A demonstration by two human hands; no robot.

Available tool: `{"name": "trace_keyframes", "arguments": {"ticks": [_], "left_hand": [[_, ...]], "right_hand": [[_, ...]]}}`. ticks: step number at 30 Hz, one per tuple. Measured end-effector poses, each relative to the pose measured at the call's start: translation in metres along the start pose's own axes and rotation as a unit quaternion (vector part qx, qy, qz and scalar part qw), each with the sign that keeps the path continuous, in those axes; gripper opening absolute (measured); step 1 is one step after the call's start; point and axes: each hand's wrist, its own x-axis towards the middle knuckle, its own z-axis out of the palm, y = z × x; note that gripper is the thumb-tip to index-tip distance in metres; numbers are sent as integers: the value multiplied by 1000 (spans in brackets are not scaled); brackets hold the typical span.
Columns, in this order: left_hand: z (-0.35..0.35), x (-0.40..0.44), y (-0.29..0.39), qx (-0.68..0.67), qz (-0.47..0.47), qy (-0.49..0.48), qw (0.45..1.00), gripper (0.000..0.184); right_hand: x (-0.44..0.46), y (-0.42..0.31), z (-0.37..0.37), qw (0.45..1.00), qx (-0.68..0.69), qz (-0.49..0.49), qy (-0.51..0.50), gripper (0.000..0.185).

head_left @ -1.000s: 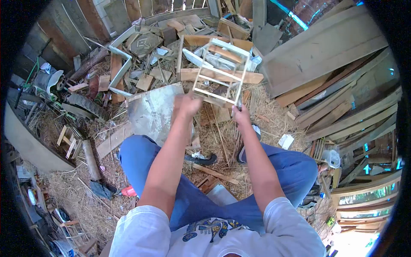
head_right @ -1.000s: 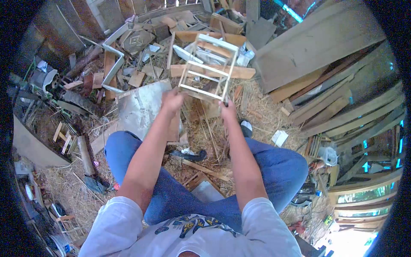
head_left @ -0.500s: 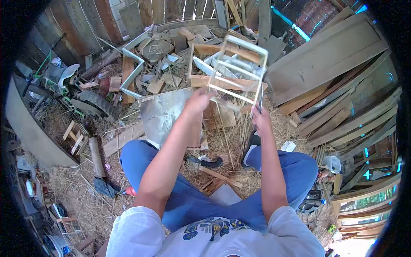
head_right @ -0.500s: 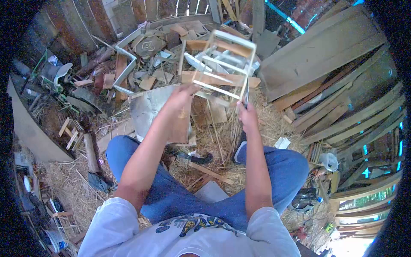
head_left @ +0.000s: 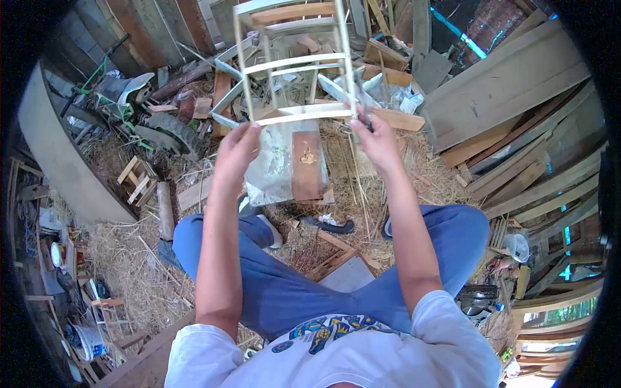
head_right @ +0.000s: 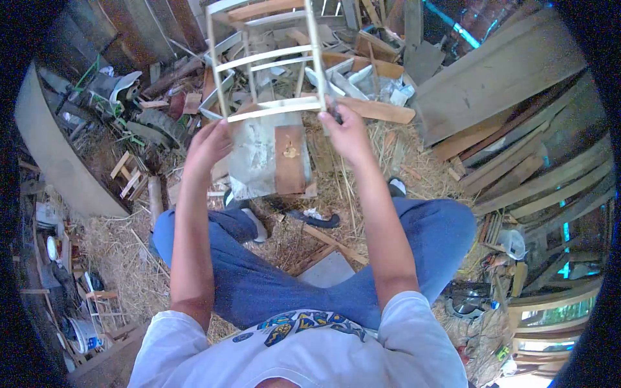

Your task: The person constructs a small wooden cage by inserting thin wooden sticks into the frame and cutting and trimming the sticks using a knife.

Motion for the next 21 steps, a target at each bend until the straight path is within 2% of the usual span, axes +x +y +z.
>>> {"name": "trace_keyframes", "arguments": {"ticks": [2, 5, 7, 10, 15, 19, 21], "left_hand": [[-25, -8, 1, 22, -50, 17, 998, 66], [-49, -18, -11, 69, -54, 51, 995, 62], [-68, -16, -30, 120, -62, 70, 988, 56], [-90, -25, -46, 93, -94, 58, 990, 60], [-100, -32, -65, 78, -124, 85, 986, 48], [-114, -25, -79, 142, -107, 69, 982, 46], [-118, -21, -81, 206, -62, 95, 972, 43]], "right_hand": [[-4, 9, 21, 999, -15, 29, -31, 38], [-12, 28, 57, 997, -21, -13, -78, 36], [-15, 40, 73, 994, -3, 9, -107, 34], [-20, 52, 88, 989, 39, 22, -142, 34], [-24, 71, 106, 982, 54, 84, -160, 36], [-29, 86, 122, 976, 53, 129, -165, 38], [-40, 88, 129, 975, 55, 140, -161, 38]]}}
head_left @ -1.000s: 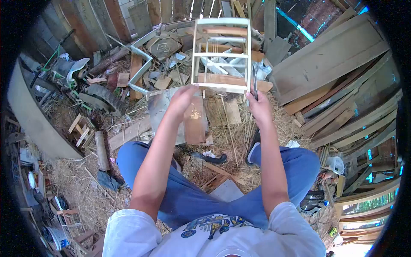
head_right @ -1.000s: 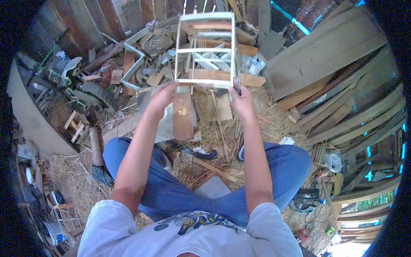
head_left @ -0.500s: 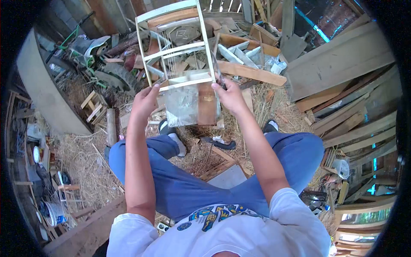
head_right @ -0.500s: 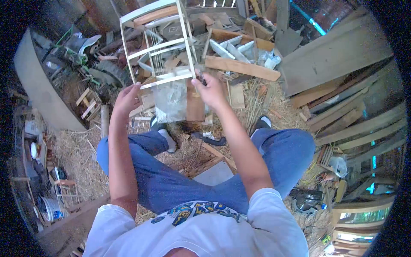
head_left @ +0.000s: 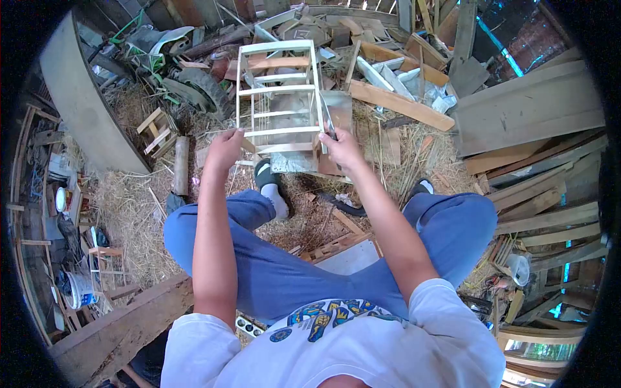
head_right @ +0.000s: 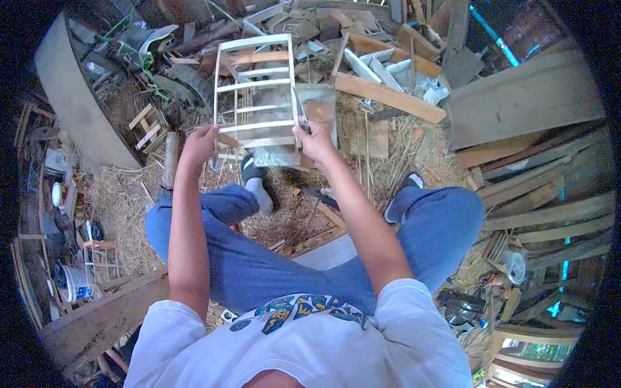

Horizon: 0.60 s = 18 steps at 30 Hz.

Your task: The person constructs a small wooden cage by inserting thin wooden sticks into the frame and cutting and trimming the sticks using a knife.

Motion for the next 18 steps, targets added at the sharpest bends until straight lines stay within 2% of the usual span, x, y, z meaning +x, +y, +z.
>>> {"name": "trace_keyframes", "arguments": {"ticks": [4, 6, 7, 9, 11, 13, 15, 17, 18], "left_hand": [[7, 16, -17, 30, 14, 21, 999, 42], [15, 26, -28, 78, 53, 51, 994, 47], [16, 23, -25, 78, 52, 53, 994, 47], [30, 14, -13, 130, 71, 55, 987, 55], [42, 12, -5, 106, 51, 35, 992, 60], [48, -16, 24, 207, 70, 70, 973, 59], [50, -29, 37, 213, 80, 82, 970, 59], [47, -39, 48, 177, 73, 53, 980, 57], [51, -39, 44, 145, 88, 65, 983, 54]], "right_hand": [[-6, 24, 13, 999, 12, 22, 23, 34], [-11, 32, 20, 997, 9, -1, 83, 30], [-11, 37, 20, 997, 9, -1, 81, 30], [-11, 47, 14, 987, -36, -70, 141, 30], [-13, 43, -2, 986, -29, -61, 154, 30], [-15, 40, -18, 990, -81, -2, 114, 32], [-11, 52, -26, 988, -101, -22, 113, 32], [-8, 57, -30, 982, -71, -49, 167, 31], [-9, 56, -32, 985, -55, -35, 158, 30]]}}
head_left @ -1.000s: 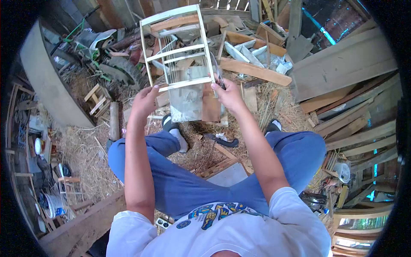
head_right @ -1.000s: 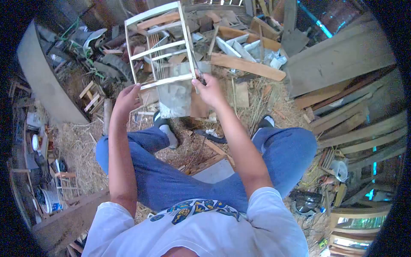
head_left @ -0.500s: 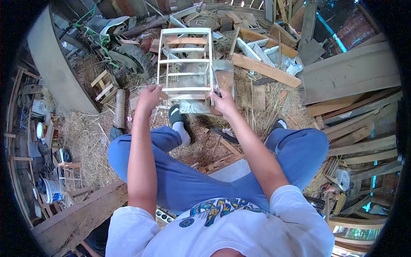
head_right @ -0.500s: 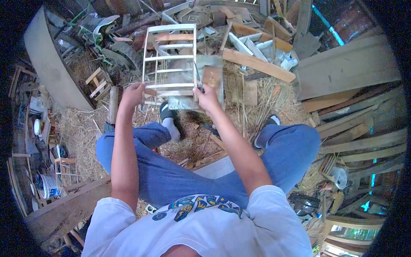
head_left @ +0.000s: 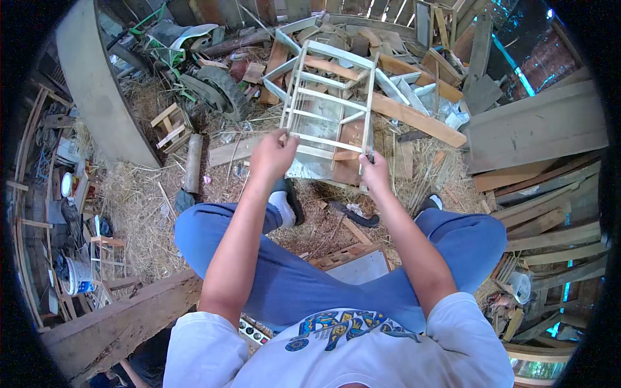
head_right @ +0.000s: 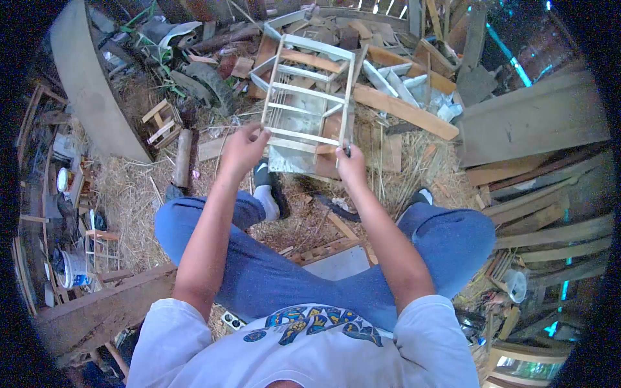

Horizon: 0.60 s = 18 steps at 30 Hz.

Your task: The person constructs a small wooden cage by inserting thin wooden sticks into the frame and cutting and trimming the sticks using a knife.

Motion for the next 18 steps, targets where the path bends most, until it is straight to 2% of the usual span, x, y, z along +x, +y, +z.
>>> {"name": "trace_keyframes", "arguments": {"ticks": [3, 4, 8, 10, 13, 17, 18], "left_hand": [[6, -6, -9, 24, 28, -4, 999, 53], [5, -7, -8, 15, 35, -9, 999, 52], [0, 1, -15, 39, 25, 19, 999, 49], [-6, 6, -19, -34, 2, 20, 999, 44], [-10, 10, -21, -62, -18, 16, 998, 40], [-3, 3, -20, -69, 18, 13, 997, 38], [-4, -2, -13, -107, 29, 29, 993, 38]], "right_hand": [[1, -5, -4, 999, 6, 7, -31, 30], [-1, -8, 2, 999, 37, 16, -4, 31], [-11, -29, 9, 999, 29, 12, -22, 32], [-15, -38, 12, 996, 64, 50, -25, 32], [-15, -48, 13, 996, 55, 71, -20, 31], [5, -29, -1, 996, 19, 79, -26, 31], [11, -22, -6, 999, 20, 40, -18, 31]]}}
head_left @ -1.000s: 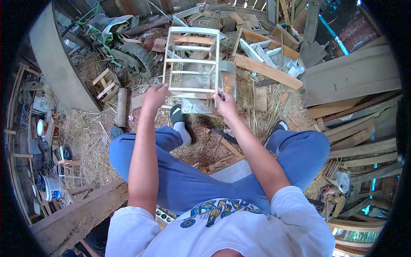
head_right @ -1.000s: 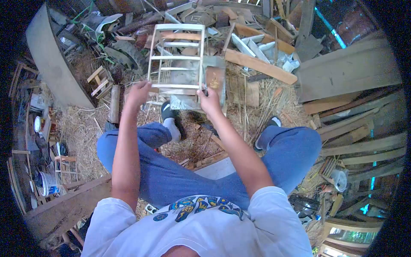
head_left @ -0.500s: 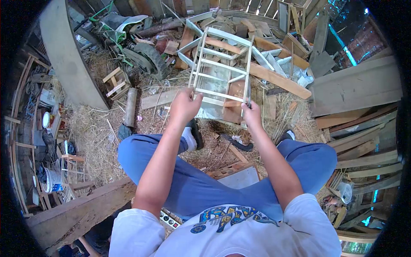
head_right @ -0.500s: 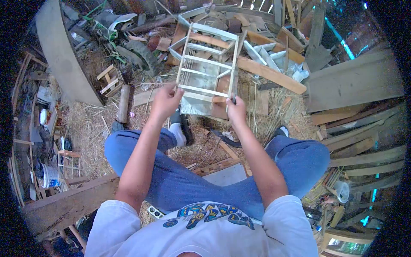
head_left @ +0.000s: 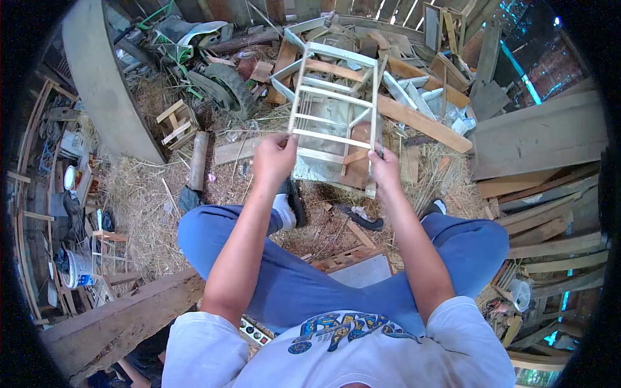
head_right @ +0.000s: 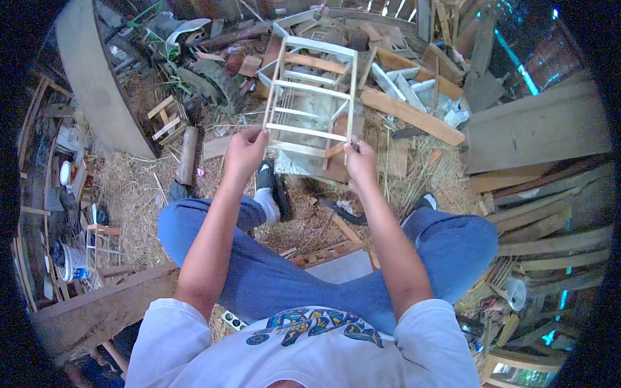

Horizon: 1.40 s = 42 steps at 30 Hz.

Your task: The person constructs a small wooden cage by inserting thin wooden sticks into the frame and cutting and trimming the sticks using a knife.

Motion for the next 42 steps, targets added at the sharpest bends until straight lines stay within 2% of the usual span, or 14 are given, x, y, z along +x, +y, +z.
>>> {"name": "trace_keyframes", "arguments": {"ticks": [1, 3, 5, 6, 8, 9, 10, 14, 23, 28, 33, 38, 40, 42], "left_hand": [[2, -4, 5, -37, 12, 17, 999, 38], [7, -11, 12, -71, 19, 23, 997, 37], [6, -23, 27, 86, -29, 6, 996, 36], [18, -25, 10, 53, 44, 39, 997, 39], [32, -34, 4, 89, 23, 38, 995, 42], [38, -36, 1, 127, 7, 32, 991, 47], [41, -36, -2, 140, -10, -15, 990, 70], [41, -44, 12, 197, -10, -60, 978, 95], [24, -42, 7, 223, 3, -130, 966, 88], [22, -40, 3, 225, 15, -138, 964, 86], [11, -36, -6, 204, 16, -137, 969, 84], [-37, -26, -7, 205, -16, -177, 962, 62], [-58, -19, -34, 157, -21, -67, 985, 47], [-98, -11, -51, 205, -48, -34, 977, 41]], "right_hand": [[-1, -7, 0, 999, 1, -39, 5, 32], [-9, -34, -7, 1000, 20, 17, -13, 34], [-10, -48, -14, 998, 41, 49, -11, 28], [-2, -39, -16, 999, 26, 27, -12, 29], [8, -26, -20, 999, -29, -21, -25, 31], [9, -20, -18, 995, -69, -69, -28, 32], [11, -15, -16, 987, -108, -117, -28, 34], [5, -16, -11, 993, -29, -106, -33, 36], [11, -15, -16, 999, 16, -24, -38, 35], [11, -31, -10, 989, -37, -139, 43, 31], [6, -62, 1, 973, -135, -162, 91, 26], [-8, -99, 22, 945, -193, -242, 107, 24], [-18, -123, 40, 982, -104, -137, -77, 24], [-33, -147, 66, 981, -61, -87, -165, 25]]}}
